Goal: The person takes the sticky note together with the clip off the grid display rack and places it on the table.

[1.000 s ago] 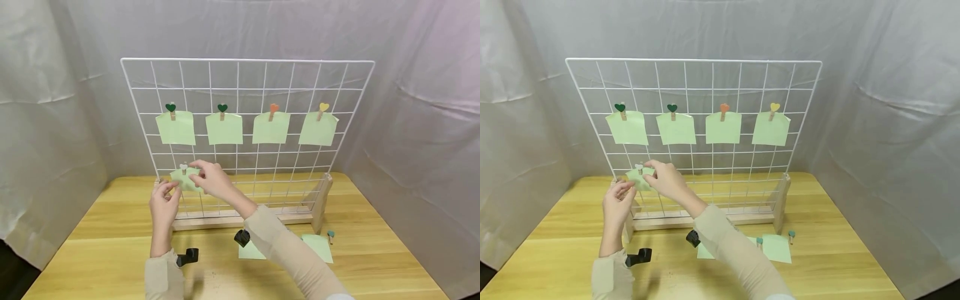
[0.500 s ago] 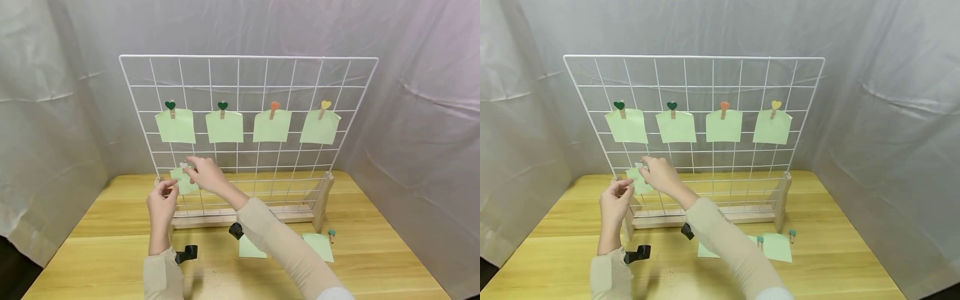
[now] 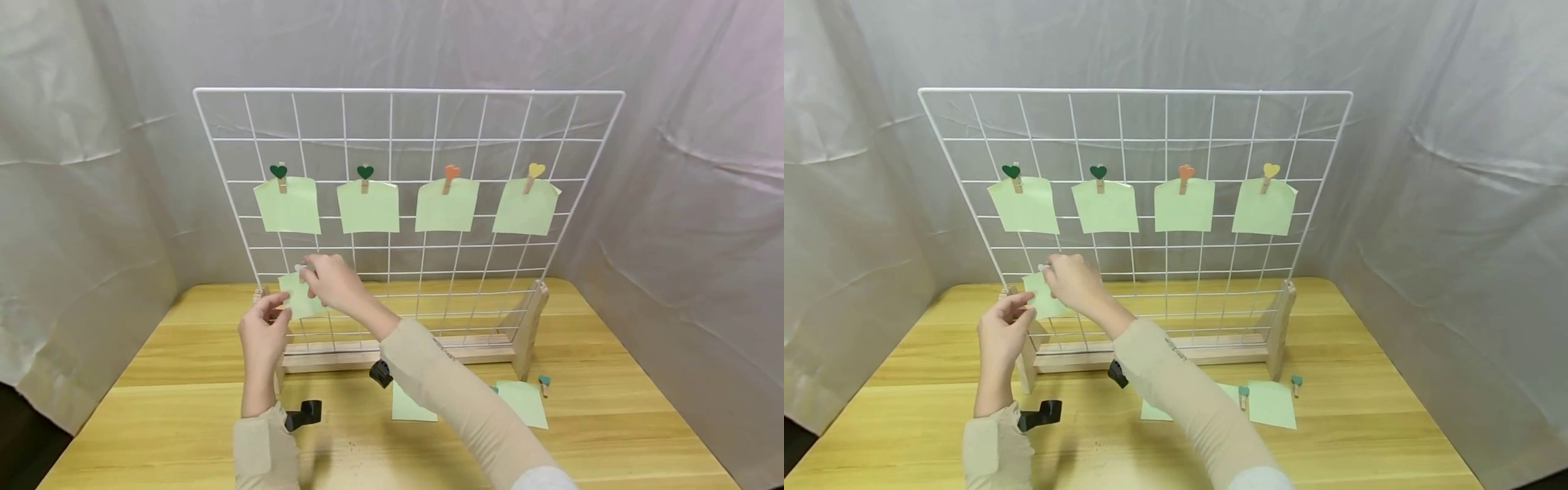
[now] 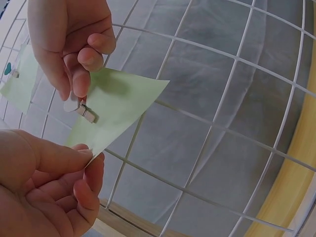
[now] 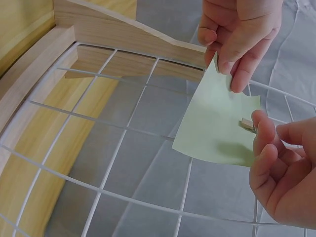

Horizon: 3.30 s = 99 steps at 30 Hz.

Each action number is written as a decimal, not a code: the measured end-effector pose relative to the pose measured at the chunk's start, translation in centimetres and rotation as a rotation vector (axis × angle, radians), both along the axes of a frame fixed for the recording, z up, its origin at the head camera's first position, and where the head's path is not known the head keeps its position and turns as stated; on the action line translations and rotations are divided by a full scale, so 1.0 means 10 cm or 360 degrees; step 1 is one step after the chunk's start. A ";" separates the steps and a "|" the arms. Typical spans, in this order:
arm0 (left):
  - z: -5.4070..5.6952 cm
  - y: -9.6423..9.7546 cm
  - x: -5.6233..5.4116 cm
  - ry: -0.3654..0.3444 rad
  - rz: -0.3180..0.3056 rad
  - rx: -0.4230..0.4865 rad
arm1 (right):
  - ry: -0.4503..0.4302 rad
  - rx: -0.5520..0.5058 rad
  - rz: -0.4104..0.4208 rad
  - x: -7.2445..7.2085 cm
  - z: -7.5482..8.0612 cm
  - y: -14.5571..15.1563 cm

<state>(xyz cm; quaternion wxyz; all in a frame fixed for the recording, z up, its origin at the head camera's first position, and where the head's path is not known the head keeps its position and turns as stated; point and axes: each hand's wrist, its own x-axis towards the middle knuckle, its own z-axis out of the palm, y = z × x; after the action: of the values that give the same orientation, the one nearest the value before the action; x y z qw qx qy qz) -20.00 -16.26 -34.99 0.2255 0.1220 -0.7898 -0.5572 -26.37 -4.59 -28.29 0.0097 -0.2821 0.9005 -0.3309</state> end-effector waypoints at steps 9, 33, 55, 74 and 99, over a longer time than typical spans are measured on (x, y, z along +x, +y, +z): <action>0.00 0.00 -0.01 0.0016 0.0001 -0.0018 | 0.0044 -0.0022 -0.0046 -0.02 -0.01 -0.03; -0.01 -0.03 -0.03 -0.0014 -0.0010 -0.0066 | 0.0229 -0.0032 -0.0094 -0.01 -0.02 -0.04; 0.01 -0.02 0.04 0.0063 0.0011 -0.0064 | 0.0339 -0.0324 -0.0055 0.02 -0.13 -0.01; -0.03 -0.05 0.19 0.0067 -0.0022 0.0046 | 0.0339 -0.0526 0.0007 0.08 -0.12 0.09; -0.08 -0.04 0.30 0.0047 -0.0118 0.0061 | 0.0569 -0.0819 0.0059 0.14 -0.24 0.34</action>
<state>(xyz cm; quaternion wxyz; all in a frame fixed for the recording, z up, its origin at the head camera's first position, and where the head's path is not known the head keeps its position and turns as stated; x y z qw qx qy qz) -16.99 -16.70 -35.74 0.2140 0.0886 -0.7795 -0.5820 -25.02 -1.16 -30.68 -0.2146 -0.3454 0.7692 -0.4929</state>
